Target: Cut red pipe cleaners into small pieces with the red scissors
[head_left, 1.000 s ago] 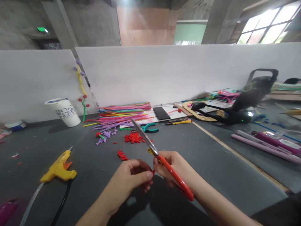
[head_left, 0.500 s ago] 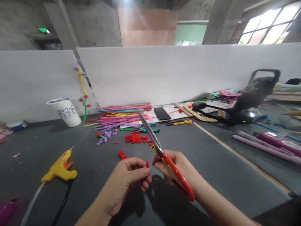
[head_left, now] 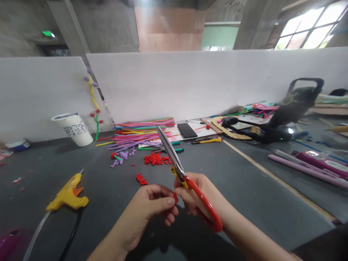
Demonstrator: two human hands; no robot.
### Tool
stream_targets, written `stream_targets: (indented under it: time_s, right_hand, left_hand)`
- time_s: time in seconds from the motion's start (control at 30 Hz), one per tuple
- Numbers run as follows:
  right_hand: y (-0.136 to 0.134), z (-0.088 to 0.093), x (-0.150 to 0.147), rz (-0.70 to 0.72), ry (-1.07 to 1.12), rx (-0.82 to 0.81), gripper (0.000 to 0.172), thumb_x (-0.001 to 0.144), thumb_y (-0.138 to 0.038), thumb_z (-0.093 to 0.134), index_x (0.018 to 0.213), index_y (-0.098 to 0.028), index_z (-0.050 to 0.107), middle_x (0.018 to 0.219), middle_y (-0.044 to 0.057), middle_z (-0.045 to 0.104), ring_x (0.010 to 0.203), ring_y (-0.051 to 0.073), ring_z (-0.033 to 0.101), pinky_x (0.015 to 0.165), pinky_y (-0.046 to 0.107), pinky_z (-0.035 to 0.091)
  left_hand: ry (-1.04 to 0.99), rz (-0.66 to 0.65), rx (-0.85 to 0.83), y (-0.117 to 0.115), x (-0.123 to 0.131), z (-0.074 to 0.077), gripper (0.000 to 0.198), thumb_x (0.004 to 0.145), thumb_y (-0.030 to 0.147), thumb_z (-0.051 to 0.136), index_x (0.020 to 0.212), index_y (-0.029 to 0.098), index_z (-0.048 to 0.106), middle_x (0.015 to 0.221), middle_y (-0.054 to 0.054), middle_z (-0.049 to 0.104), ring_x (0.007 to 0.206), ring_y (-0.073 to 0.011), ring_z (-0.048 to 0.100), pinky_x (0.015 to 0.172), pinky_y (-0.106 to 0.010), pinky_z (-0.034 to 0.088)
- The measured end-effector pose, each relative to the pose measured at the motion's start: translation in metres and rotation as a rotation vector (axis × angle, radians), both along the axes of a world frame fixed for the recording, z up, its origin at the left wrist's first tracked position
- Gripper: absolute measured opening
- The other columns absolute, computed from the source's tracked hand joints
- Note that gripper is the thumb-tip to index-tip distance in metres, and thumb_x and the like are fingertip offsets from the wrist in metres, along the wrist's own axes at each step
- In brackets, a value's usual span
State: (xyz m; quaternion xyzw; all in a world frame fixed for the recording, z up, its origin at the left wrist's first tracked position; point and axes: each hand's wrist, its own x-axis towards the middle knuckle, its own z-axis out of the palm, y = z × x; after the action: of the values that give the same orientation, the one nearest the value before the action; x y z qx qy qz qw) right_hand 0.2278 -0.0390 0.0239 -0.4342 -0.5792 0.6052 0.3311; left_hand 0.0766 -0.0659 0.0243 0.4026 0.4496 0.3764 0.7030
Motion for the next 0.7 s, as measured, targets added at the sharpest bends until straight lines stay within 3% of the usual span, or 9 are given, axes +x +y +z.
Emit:
stream_targets:
  time_s: [0.4,0.53,0.7]
  right_hand:
    - [0.001,0.0,-0.001,0.057,-0.006,0.022,0.005,0.068,-0.02,0.05,0.066,-0.017,0.047,0.045,-0.008,0.044,0.033,0.004,0.038,0.032,0.014,0.029]
    - [-0.002,0.003,0.004,-0.025,-0.131,0.198,0.01,0.071,-0.026,0.05,0.068,-0.017,0.047,0.05,-0.007,0.04,0.041,0.005,0.036,0.039,0.016,0.03]
    - [-0.011,0.001,0.012,-0.037,-0.496,0.481,0.008,0.069,-0.023,0.05,0.074,-0.02,0.044,0.056,-0.006,0.044,0.048,0.008,0.036,0.046,0.019,0.028]
  left_hand:
    - [-0.001,0.006,0.018,-0.001,0.003,-0.001,0.006,0.067,0.016,0.062,0.068,0.011,0.059,0.054,-0.003,0.061,0.046,-0.0092,0.053,0.046,-0.02,0.041]
    - [-0.013,0.138,0.066,0.001,0.0,0.0,0.006,0.067,0.018,0.062,0.069,0.013,0.059,0.054,-0.001,0.061,0.046,-0.0091,0.053,0.046,-0.019,0.041]
    - [-0.031,0.299,0.176,0.005,-0.007,0.003,0.006,0.066,0.017,0.063,0.065,0.014,0.058,0.055,0.0,0.061,0.048,-0.0089,0.053,0.049,-0.019,0.042]
